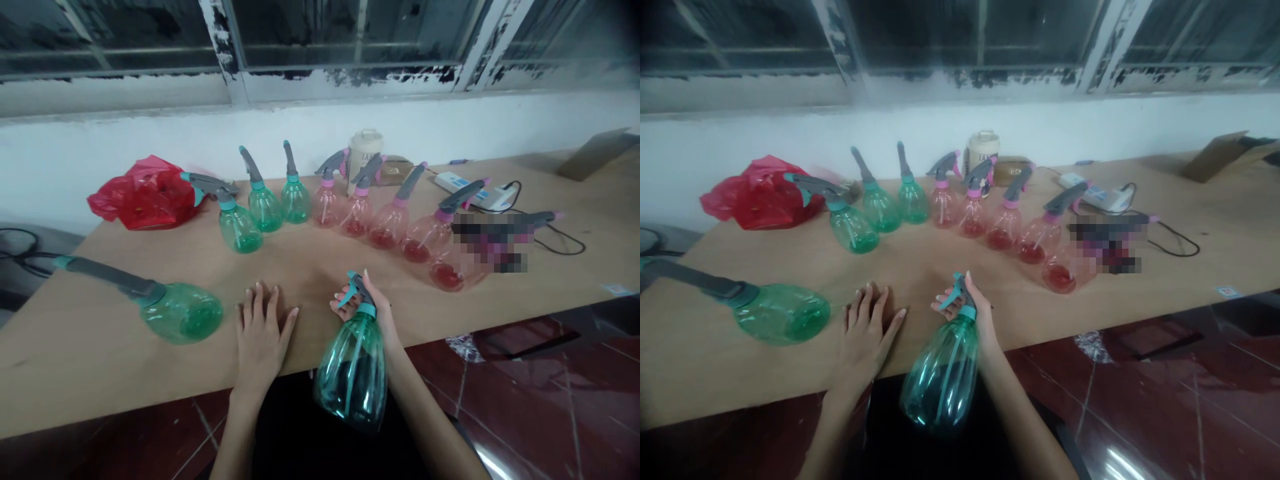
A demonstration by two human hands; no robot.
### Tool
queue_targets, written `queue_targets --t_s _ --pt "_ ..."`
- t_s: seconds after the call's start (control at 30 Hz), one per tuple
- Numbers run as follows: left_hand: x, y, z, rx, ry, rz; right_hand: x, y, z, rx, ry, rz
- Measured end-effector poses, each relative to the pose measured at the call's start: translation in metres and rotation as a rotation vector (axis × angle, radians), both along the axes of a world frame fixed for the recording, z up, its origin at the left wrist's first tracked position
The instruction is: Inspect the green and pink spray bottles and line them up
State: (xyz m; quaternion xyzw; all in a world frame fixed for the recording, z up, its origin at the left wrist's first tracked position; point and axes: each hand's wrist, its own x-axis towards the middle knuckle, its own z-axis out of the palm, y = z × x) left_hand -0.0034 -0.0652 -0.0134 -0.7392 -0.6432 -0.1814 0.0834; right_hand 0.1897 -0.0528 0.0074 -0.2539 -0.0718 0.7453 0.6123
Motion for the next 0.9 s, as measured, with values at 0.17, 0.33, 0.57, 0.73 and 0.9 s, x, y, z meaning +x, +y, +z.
queue_targets --t_s 0.17,0.33,0.57,0.73,0.9 --pt "0.000 -0.001 0.001 -0.015 0.006 0.003 0.007 0.002 0.010 0.101 -0.071 0.010" --pt "0.001 0.000 0.002 -0.012 0.017 0.004 0.012 0.008 0.013 0.212 -0.151 0.100" --pt "0.001 -0.001 0.004 -0.022 -0.013 -0.012 0.013 0.014 0.010 0.106 -0.166 0.067" --pt "0.002 -0.001 0.005 -0.029 -0.012 0.005 0.011 0.014 0.010 0.127 -0.167 0.062" --pt "0.001 -0.002 0.004 -0.020 0.008 -0.005 0.007 0.015 0.012 0.152 -0.172 0.043"
